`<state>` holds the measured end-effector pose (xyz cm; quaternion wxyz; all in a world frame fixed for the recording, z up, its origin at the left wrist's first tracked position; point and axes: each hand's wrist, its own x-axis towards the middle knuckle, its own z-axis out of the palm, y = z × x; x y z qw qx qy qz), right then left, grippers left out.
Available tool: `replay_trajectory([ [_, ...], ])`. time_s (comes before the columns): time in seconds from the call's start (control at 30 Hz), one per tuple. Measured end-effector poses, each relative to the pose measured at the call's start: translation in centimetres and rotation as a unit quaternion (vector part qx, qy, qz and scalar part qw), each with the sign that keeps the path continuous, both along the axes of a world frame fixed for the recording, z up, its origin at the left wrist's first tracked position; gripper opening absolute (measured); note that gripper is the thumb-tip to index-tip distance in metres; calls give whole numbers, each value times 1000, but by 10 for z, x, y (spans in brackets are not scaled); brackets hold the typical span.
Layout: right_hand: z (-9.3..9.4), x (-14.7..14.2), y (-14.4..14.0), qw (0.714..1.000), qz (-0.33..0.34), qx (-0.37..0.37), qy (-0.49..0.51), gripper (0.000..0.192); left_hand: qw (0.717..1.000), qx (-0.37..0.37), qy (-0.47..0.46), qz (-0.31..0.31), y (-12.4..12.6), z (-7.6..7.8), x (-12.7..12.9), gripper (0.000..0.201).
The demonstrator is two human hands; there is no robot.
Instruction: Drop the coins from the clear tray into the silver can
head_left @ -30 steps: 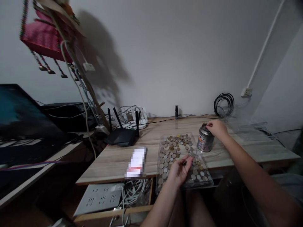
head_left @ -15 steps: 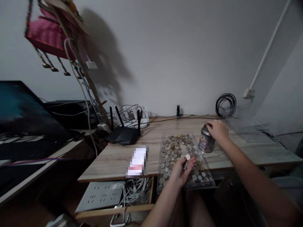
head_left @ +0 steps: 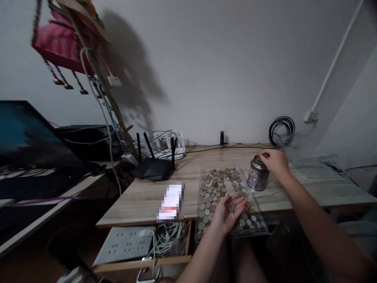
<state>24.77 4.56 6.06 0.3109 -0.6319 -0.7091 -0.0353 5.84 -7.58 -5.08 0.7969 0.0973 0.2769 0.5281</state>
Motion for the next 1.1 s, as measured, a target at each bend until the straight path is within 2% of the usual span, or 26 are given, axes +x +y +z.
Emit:
replay_trajectory([
  [0.07,7,12,15,996,-59,-12,-62,25,1000,-2,2,3,1,0,0,31],
  [0.13,4,14,21,990,-79,-34,-111,24,1000,-7,-2,10,1,0,0,33],
  [0.27,-5,7,19,984,-90,-42,-147,27,999,-9,-25,24,1,2,-1,40],
  [0.4,0,4,14,983,-94,-68,-144,26,998,-10,-43,34,-1,5,-3,44],
  [0.47,2,-3,3,986,-78,-40,-138,27,998,-6,-55,34,-2,7,-3,47],
  [0.53,-3,-17,-17,991,2,4,-135,30,997,1,-68,36,-3,8,-3,49],
  [0.57,-9,-26,-30,987,80,8,-138,31,996,8,-77,42,-3,9,-3,49],
  [0.6,-18,-35,-44,975,172,-12,-142,30,995,15,-85,51,-3,10,-3,47],
  [0.63,-27,-44,-57,946,280,-54,-153,26,994,21,-93,60,-3,11,-3,46],
  [0.67,-38,-52,-69,920,349,-80,-156,22,992,26,-99,70,-3,11,-2,44],
  [0.7,-48,-59,-79,898,398,-102,-158,19,991,28,-103,76,-3,10,-2,44],
  [0.77,-64,-67,-89,883,429,-117,-153,18,991,28,-108,76,-2,9,-1,44],
  [0.83,-70,-68,-89,884,429,-116,-145,18,991,26,-114,69,-2,7,-1,43],
  [0.9,-66,-63,-79,889,425,-107,-136,20,990,29,-123,64,-2,7,-2,41],
  [0.93,-61,-58,-72,900,408,-92,-126,22,990,28,-126,60,-2,7,-2,41],
  [1.0,-45,-41,-50,938,333,-40,-92,25,991,24,-124,54,-2,7,-3,43],
  [1.1,-19,-4,-7,984,163,50,-47,29,992,15,-108,55,-3,7,-4,50],
])
